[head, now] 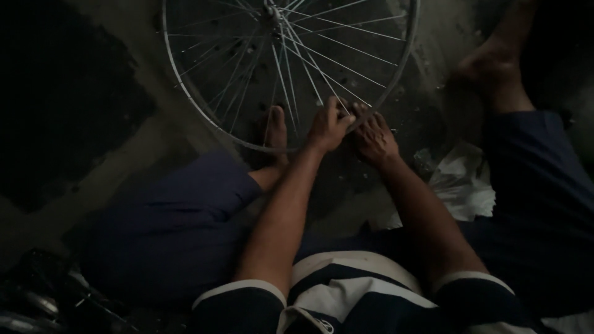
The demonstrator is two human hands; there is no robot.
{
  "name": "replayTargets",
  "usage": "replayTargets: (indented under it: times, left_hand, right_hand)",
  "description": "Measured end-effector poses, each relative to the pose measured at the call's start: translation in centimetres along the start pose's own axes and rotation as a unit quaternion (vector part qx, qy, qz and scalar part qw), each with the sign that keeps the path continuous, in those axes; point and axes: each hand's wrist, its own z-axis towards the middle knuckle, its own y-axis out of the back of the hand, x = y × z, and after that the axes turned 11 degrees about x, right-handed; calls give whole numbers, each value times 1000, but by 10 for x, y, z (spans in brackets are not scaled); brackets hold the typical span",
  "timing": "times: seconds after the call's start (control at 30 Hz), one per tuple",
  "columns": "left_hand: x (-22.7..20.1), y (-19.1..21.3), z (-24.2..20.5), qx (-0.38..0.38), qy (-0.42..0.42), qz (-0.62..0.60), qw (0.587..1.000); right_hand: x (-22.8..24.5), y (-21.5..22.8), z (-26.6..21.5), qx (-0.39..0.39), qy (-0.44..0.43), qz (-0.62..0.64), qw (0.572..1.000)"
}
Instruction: The person sits on the floor and uses a spoke wrench to tighten the spokes of a bicycle wheel. They rotate the wheel periodically to access different sections and continue adjusting the tension of the spokes.
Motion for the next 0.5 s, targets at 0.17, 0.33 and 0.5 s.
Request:
replayTargets:
  times: [0.17, 0.33, 0.5]
  left_hand:
    - [-8, -12, 2, 6, -64, -81, 995]
    - [-22, -10, -4, 0, 45, -30, 999]
    - [-20, -8, -6, 16, -76, -143, 987]
  right_hand:
    - [-35, -27, -23, -91, -86, -121, 985]
    - [-31, -23, 4, -38, -13, -89, 995]
    - [-27, -22, 23, -55, -49, -5, 997]
